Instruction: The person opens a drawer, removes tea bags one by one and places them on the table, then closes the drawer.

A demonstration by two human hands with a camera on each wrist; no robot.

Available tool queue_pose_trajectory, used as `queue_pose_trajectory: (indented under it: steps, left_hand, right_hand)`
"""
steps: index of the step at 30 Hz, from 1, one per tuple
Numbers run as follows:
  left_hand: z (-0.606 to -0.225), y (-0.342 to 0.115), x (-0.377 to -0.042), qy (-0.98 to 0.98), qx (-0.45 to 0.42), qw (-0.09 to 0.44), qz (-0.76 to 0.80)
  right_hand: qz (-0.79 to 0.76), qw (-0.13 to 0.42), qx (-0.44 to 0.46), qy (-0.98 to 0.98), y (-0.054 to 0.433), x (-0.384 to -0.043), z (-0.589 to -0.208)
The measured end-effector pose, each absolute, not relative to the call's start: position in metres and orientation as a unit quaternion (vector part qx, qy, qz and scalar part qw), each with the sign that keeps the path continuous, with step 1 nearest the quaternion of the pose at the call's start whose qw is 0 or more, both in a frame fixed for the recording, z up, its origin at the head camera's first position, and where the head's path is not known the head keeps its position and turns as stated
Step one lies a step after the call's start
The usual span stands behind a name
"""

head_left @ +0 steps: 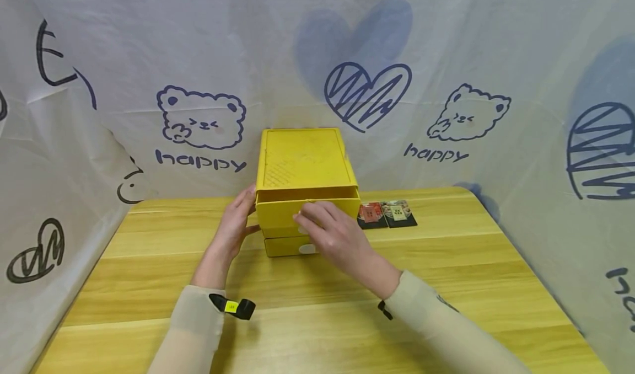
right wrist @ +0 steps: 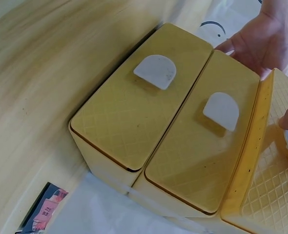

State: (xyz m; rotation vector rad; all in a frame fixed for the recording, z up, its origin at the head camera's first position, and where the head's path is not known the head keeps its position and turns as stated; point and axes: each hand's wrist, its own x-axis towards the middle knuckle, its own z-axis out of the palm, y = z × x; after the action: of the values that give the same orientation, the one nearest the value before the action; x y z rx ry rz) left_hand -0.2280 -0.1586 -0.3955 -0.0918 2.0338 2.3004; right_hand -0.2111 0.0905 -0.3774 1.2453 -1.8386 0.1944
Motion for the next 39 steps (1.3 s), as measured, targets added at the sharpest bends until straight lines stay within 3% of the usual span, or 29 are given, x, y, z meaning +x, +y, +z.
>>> queue_pose_trajectory:
  steps: [39]
  left_hand:
    - [-0.396, -0.158, -0.228, 0.659, -0.029, 0.035, 0.751]
  right_hand:
    - [0.087, 0.44, 0.482, -0.752, 0.083, -0.238, -0.379]
